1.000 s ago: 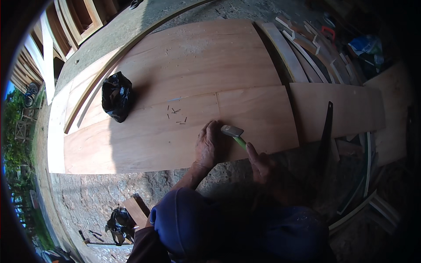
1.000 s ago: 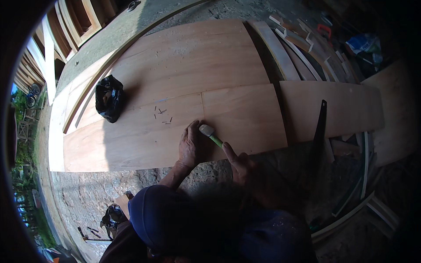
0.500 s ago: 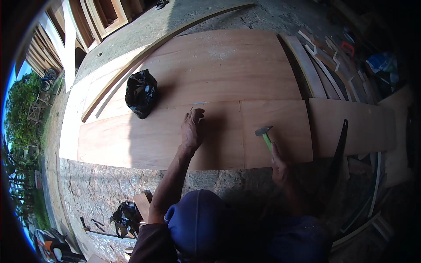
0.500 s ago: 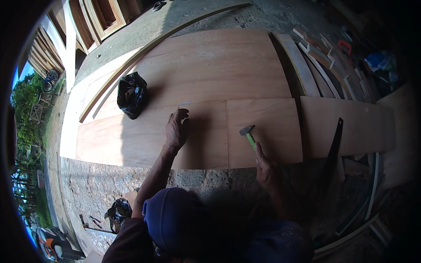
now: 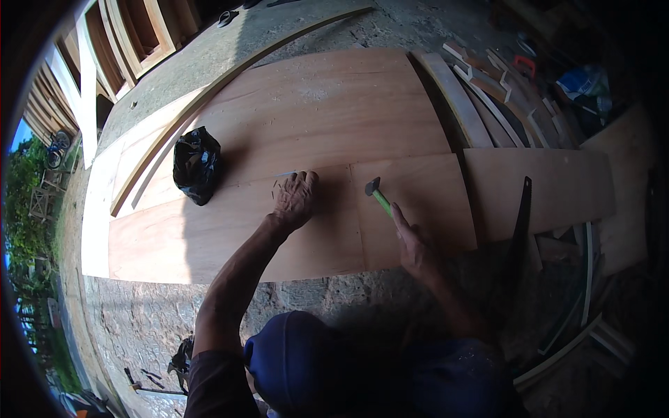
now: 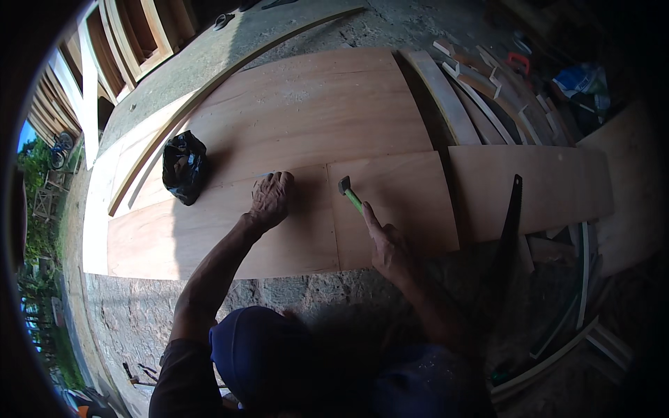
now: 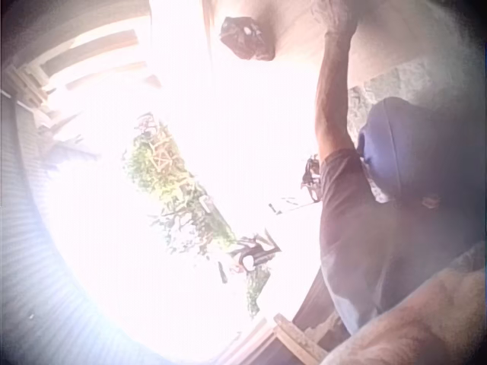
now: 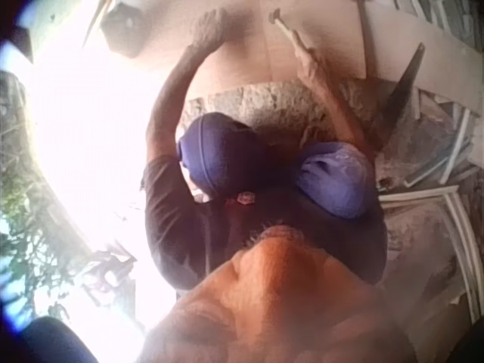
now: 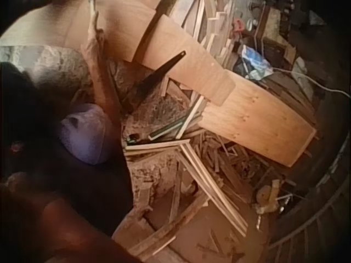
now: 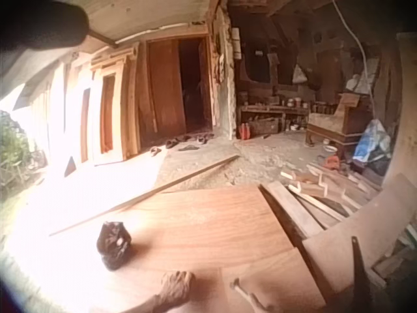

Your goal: The person hammers nails into a large wooden panel to secure it, then marks a line on the wood with a pencil. They subsequently pick up a long wooden strip and hammer nails into it while it rests on the floor.

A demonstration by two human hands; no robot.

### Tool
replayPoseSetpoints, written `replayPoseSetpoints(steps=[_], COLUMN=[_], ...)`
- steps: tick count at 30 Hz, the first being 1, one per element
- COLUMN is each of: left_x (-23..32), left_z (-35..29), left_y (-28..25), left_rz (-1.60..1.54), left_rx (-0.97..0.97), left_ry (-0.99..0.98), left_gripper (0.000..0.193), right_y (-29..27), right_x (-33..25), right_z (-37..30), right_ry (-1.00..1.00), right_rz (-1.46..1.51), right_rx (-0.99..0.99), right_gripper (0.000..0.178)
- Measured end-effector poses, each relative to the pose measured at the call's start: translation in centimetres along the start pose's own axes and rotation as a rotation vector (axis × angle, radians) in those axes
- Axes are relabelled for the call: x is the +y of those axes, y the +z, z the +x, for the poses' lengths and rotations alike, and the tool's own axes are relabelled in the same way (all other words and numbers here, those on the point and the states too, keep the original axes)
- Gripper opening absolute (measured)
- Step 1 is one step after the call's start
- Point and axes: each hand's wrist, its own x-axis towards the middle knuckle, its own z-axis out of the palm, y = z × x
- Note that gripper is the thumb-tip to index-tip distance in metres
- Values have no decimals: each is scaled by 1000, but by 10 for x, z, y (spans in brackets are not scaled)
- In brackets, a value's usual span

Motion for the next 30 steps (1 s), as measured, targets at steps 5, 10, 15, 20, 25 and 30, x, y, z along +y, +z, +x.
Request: replayPoseSetpoints(steps=[5,10,15,20,25,30], left_x=[0,31,44,67,74,74], left_z=[8,25,35,42,44,42], left_y=[7,21,42,62,67,72], left_rz=[-381,-693,-740,-775,-642,-546], left_rx=[156,40,111,352,353,378], left_ry=[-102,-327,-288,-330,-380,-292], left_gripper=[30,40,30,25,22,19], right_y=[5,22,21,20,26,27], right_x=[-4,20,18,22,32,29], right_z=[31,36,37,39,37,37], right_ry=[-35,-49,-84,-57,-28,-69], right_rz=[-145,74,153,135,196,193], right_rx=[-57,-4,45,34,32,142], right_gripper=[77,79,82,86,85,78])
